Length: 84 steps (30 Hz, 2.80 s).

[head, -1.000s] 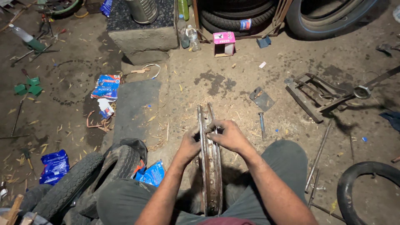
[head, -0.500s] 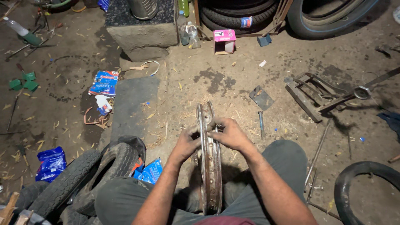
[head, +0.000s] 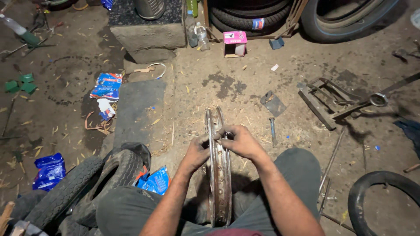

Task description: The person sits on the ground holding a motorcycle wheel rim on their lap and works on the spokes, using a small hand tool to turn the spoke nipples around the rim while rotating the wheel to reach different sections.

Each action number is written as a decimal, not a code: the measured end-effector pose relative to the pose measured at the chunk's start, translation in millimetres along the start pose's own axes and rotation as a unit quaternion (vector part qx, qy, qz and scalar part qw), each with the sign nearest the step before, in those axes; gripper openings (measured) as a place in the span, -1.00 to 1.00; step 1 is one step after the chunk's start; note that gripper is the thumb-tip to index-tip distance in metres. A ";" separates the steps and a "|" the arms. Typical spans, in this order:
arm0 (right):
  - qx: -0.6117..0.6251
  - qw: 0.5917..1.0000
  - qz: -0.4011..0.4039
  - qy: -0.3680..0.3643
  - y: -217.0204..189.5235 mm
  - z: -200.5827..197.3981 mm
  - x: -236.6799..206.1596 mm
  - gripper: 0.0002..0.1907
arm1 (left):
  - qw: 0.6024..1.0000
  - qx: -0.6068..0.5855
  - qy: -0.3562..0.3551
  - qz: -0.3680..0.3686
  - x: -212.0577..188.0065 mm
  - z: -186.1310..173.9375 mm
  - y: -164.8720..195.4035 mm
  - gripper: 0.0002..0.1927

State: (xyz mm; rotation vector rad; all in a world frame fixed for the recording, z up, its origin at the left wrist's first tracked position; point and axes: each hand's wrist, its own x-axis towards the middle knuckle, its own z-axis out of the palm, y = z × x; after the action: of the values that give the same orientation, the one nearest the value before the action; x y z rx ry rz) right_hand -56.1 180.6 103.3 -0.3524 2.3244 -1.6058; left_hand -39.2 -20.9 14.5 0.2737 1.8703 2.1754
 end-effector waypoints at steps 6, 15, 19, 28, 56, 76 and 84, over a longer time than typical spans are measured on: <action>-0.010 0.999 0.003 0.033 3.9 2.8 0.1 -0.82 | 0.999 -0.048 -0.019 0.016 -3.2 -1.8 0.7 -0.58; -0.101 0.995 -0.005 0.017 -14.9 -3.3 -5.3 -0.72 | 0.999 0.033 -0.007 0.008 -6.4 -2.1 1.8 -0.58; -0.211 0.974 0.002 0.078 -28.6 0.1 -12.5 -0.69 | 1.000 0.011 -0.014 0.017 -6.4 -1.4 -1.8 -0.60; -0.258 0.964 0.007 0.071 -30.1 3.7 -10.2 -0.71 | 0.999 0.039 -0.009 0.031 -7.7 -2.3 -3.6 -0.64; -0.240 0.922 0.267 0.148 165.2 8.4 10.3 -0.64 | 0.990 0.139 0.020 -0.010 -45.6 14.8 12.9 -0.53; 0.183 0.922 0.181 0.288 133.2 18.9 -51.9 -0.63 | 0.962 0.246 0.112 -0.035 -36.5 37.5 31.4 -0.53; 0.407 0.860 0.219 0.215 101.5 74.2 -66.2 -0.73 | 0.970 0.205 0.068 -0.115 -41.4 36.7 31.2 -0.39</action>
State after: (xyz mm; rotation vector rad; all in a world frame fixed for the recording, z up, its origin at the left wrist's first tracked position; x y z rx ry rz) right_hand 29.5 175.6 -10.0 0.7328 1.5333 -2.3406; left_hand 9.1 -3.8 52.0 -0.0207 2.2912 1.6832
